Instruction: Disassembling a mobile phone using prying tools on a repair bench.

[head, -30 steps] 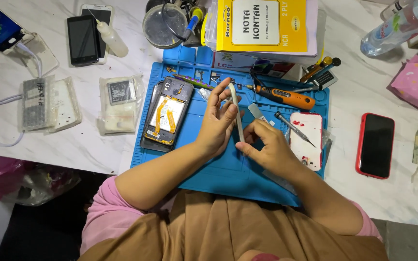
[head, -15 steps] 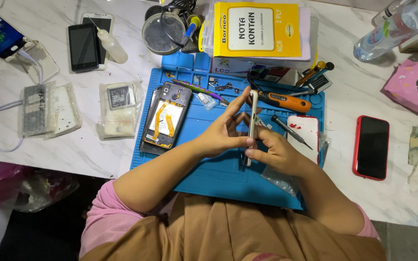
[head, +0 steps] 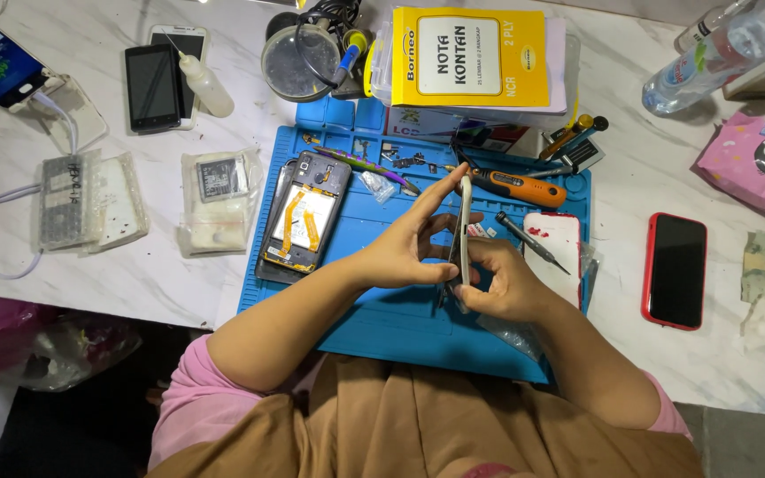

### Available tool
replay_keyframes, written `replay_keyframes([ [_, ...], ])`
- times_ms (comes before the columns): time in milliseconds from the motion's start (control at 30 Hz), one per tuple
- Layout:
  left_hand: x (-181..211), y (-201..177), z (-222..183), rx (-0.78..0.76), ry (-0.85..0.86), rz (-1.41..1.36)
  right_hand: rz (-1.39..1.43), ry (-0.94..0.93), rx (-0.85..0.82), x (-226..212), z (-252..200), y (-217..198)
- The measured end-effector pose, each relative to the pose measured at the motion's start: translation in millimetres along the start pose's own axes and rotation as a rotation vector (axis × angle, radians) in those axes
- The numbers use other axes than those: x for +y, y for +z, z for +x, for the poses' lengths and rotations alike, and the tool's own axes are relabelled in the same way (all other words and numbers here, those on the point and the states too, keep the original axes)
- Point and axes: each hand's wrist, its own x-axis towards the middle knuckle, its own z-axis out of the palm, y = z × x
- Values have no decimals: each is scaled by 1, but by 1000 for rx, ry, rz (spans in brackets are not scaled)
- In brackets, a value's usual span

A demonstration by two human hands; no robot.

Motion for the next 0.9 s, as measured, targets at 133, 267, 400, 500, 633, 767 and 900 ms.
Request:
replay_keyframes([
  [133, 4, -1, 1, 13, -45, 62, 18, -1, -12, -1, 5, 0],
  [267, 6, -2, 1, 32, -70, 110, -19, 16, -2, 2, 5, -2],
  [400, 1, -5, 2, 102, -141, 99, -41, 68, -19, 0, 9, -4],
  [500, -6, -13, 5, 227, -169, 53, -108, 108, 34, -16, 12, -15],
  [633, 3, -28, 10, 409, -133, 33, -609, 101, 299, -9, 5, -49],
  [767, 1, -28, 10, 478, -122, 79, -888, 279, 132, -41, 11, -39],
  [900, -12, -25, 8, 472, -42, 247, -1055, 425, 35, -27, 16, -25],
])
